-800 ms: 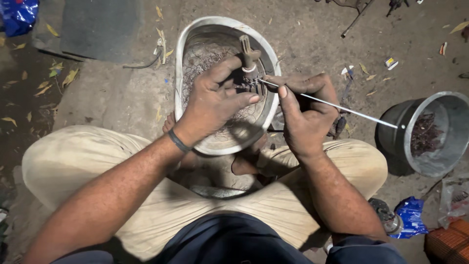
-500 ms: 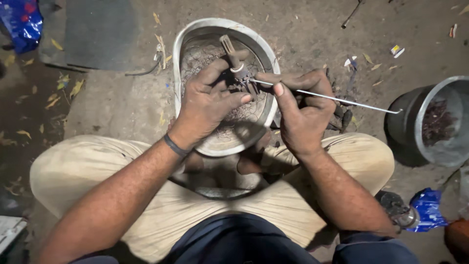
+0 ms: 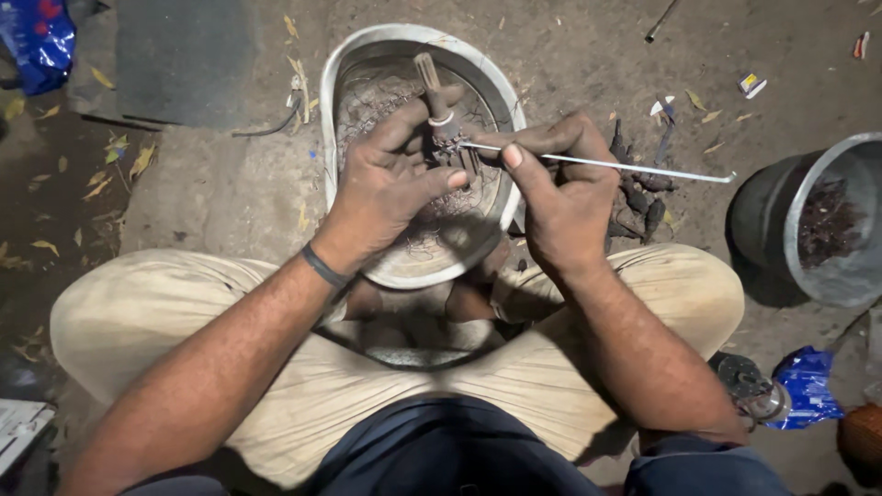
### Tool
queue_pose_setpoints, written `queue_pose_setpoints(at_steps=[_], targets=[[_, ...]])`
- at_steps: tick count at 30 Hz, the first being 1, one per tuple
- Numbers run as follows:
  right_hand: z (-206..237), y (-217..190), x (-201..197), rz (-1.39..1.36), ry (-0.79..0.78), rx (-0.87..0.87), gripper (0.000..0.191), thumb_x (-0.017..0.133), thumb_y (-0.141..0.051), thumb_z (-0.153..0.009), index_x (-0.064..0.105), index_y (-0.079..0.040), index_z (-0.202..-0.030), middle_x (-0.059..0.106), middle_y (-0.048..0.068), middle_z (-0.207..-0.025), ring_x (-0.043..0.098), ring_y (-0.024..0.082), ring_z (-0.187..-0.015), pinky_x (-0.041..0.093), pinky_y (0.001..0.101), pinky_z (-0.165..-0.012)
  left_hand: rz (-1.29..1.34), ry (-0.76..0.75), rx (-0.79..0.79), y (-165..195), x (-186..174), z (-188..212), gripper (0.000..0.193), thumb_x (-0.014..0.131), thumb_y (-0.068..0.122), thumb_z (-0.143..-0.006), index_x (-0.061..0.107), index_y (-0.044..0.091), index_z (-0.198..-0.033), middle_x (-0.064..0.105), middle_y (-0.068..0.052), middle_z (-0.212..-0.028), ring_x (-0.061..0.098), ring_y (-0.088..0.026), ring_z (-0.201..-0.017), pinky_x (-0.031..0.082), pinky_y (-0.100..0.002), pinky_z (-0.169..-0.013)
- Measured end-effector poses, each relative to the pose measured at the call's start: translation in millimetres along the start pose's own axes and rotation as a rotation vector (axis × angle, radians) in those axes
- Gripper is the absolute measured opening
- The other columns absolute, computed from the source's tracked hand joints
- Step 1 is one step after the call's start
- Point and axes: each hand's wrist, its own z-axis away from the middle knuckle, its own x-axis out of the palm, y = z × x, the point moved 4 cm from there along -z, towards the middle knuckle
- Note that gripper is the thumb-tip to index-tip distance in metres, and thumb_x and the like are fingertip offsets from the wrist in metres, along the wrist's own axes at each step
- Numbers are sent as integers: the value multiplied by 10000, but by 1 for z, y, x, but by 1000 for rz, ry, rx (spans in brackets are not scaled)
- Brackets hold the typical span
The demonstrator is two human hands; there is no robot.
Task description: The person sits on the ground and winds thin wire around a slotted metal component, using a long metal rod to twist and tighten the wire turns. They work over a basin holding loose wire, occasionally pulling fresh wire and repositioning the component in their hands.
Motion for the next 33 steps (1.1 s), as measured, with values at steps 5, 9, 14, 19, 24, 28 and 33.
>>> queue_pose_setpoints(at_steps=[5, 9, 14, 19, 24, 28, 33], targets=[[15, -1, 9, -95, -15, 19, 218, 698, -18, -1046, 488, -65, -1010, 779, 167, -1101, 739, 151, -1053, 574, 280, -973, 70, -4, -77, 4, 0, 17, 697, 770, 7, -955, 459, 30, -1578, 632, -131, -1398, 644, -158, -1271, 579, -313, -1114], [32, 24, -8, 24, 58, -20, 184, 719, 7, -1046, 541, -26, -1014, 751, 153, -1077, 696, 136, -971, 577, 284, -929, -98, 62, 5, -27, 9, 19, 734, 823, 15, -903, 464, 21, -1543, 599, -61, -1410, 635, -136, -1219, 606, -295, -1030], [43, 42, -7, 146, 119, -98, 121, 717, 41, -1057, 600, 11, -1046, 712, 164, -1037, 691, 159, -938, 557, 269, -875, -112, 79, 65, -51, 4, 20, 760, 878, 69, -885, 472, 8, -1525, 658, -60, -1320, 669, -113, -1162, 626, -276, -1025], [48, 36, 3, -2, 108, -100, 150, 691, 20, -1040, 548, -25, -1029, 752, 139, -1073, 721, 158, -973, 581, 295, -926, -297, 110, 140, -44, -3, 23, 757, 921, 127, -864, 529, -7, -1497, 679, -73, -1284, 646, -96, -1147, 603, -267, -981], [57, 39, 2, 124, 76, -114, 156, 710, 36, -1058, 562, -8, -1036, 731, 157, -1095, 695, 152, -985, 563, 293, -923, -290, 126, 73, -51, 3, 30, 791, 916, 160, -860, 497, 9, -1513, 676, -63, -1181, 652, -81, -1036, 607, -242, -917], [62, 45, -3, 122, 106, -115, 155, 704, 25, -1074, 556, -12, -1048, 731, 155, -1078, 696, 145, -992, 564, 279, -922, -171, 82, 25, -56, 5, 37, 722, 801, 76, -948, 444, 6, -1571, 691, -83, -1222, 639, -100, -1012, 582, -250, -873], [67, 46, -11, -10, 158, -60, 180, 702, 8, -1064, 526, -27, -1042, 723, 158, -1033, 718, 163, -948, 564, 267, -857, -84, 42, 53, -59, 15, 42, 694, 731, -17, -977, 389, -11, -1581, 641, -107, -1330, 638, -133, -1183, 605, -295, -1016]])
